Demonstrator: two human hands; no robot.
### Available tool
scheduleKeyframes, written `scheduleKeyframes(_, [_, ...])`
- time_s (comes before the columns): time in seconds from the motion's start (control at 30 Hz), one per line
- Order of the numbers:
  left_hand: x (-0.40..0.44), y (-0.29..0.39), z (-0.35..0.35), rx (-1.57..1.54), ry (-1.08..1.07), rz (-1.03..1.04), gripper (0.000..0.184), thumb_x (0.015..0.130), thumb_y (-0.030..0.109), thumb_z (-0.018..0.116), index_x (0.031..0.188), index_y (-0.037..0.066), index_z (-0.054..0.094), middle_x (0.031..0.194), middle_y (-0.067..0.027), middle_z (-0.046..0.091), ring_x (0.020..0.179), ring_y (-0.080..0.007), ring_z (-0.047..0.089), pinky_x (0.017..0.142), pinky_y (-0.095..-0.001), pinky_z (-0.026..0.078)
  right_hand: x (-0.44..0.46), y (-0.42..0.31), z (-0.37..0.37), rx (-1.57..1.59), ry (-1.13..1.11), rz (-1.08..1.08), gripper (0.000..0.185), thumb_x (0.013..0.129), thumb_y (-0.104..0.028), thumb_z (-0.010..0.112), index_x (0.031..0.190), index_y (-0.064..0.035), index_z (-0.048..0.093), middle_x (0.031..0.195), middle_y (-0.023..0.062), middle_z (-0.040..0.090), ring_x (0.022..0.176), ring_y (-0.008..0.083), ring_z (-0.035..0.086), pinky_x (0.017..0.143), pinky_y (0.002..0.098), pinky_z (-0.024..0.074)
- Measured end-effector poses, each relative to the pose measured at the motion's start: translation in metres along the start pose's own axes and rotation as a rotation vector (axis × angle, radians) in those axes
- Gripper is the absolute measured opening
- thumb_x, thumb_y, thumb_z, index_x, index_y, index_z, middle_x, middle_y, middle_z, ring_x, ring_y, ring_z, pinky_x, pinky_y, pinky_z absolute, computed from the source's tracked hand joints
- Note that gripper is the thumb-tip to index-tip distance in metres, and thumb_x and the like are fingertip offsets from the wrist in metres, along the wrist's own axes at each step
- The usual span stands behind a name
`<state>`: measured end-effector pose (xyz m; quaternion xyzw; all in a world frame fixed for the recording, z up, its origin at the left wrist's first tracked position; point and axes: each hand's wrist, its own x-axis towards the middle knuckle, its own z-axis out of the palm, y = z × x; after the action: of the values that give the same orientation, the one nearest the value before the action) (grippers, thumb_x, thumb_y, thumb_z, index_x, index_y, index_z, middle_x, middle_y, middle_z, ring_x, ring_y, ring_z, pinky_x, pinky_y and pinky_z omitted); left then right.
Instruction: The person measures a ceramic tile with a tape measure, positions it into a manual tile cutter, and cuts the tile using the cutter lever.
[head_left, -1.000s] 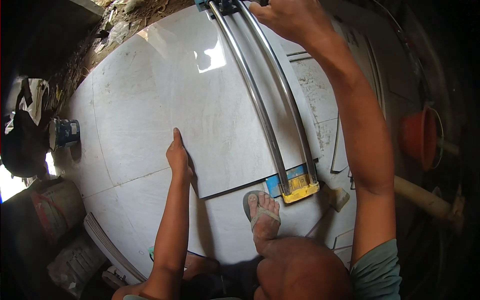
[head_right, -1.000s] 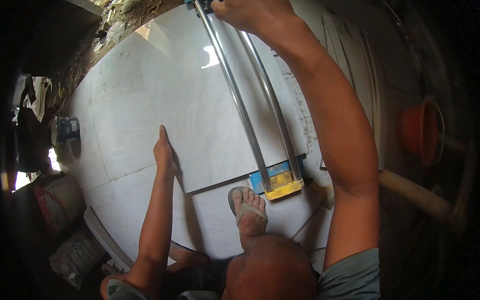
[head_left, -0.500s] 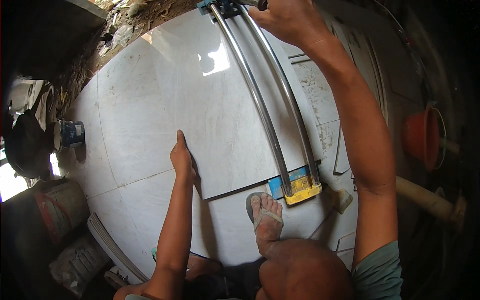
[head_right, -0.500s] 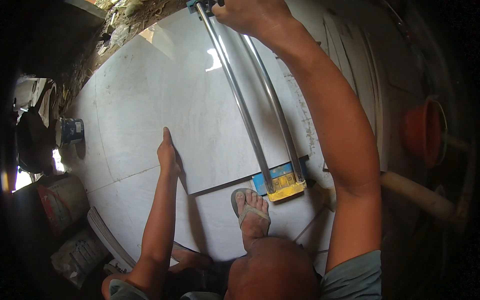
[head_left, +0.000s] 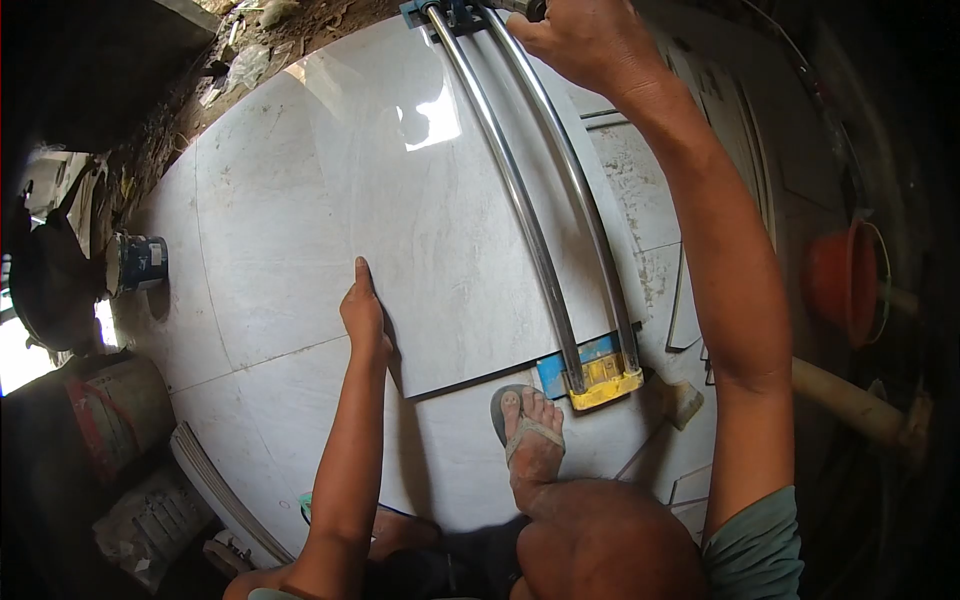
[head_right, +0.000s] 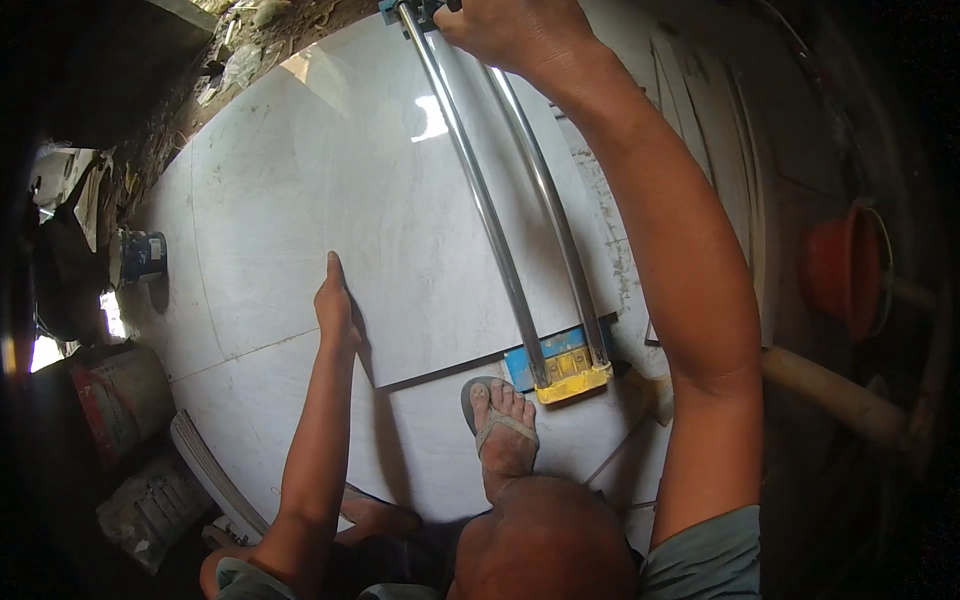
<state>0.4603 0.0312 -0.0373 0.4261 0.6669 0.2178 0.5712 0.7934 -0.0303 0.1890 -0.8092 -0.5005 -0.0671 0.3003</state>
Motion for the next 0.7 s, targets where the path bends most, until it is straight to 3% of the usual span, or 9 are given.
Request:
scheduleKeyframes(0.5, [-0.001, 0.0, 0.002, -0.027, 0.006, 0.006, 0.055, 0.1, 0.051, 0.06, 0.065, 0.009, 0.051, 0.067, 0.0037, 0.041, 0.065, -0.0112, 0.033, 0.061, -0.0308, 0.035, -0.01, -0.005, -0.002, 0.003, 0.096, -0.1, 0.027, 0.081, -0.015, 0.065, 0.103, -0.0007, 0.072, 0.09, 0.0246, 0.071, 0.087, 0.0407, 0.07, 0.082, 0.0454, 0.0559])
scheduleKeyframes(0.6, [0.003, -0.003, 0.0, -0.033, -0.009, 0.012, 0.055, 0.101, 0.05, 0.06, 0.065, 0.01, 0.051, 0.066, 0.0041, 0.041, 0.065, -0.0109, 0.033, 0.06, -0.0305, 0.034, 0.0, -0.002, 0.0, -0.058, -0.039, 0.013, 0.041, 0.082, -0.02, 0.07, 0.119, -0.0022, 0.067, 0.095, 0.0271, 0.071, 0.093, 0.0437, 0.069, 0.087, 0.0474, 0.0545])
scheduleKeyframes(0.7, [0.002, -0.003, 0.001, -0.043, -0.011, 0.018, 0.054, 0.101, 0.049, 0.06, 0.064, 0.01, 0.05, 0.066, 0.0044, 0.04, 0.064, -0.0106, 0.032, 0.06, -0.0301, 0.033, -0.021, -0.012, -0.014, -0.172, -0.096, 0.104, 0.078, 0.083, -0.032, 0.077, 0.147, -0.0009, 0.044, 0.113, 0.0323, 0.067, 0.108, 0.0442, 0.066, 0.095, 0.0461, 0.0515])
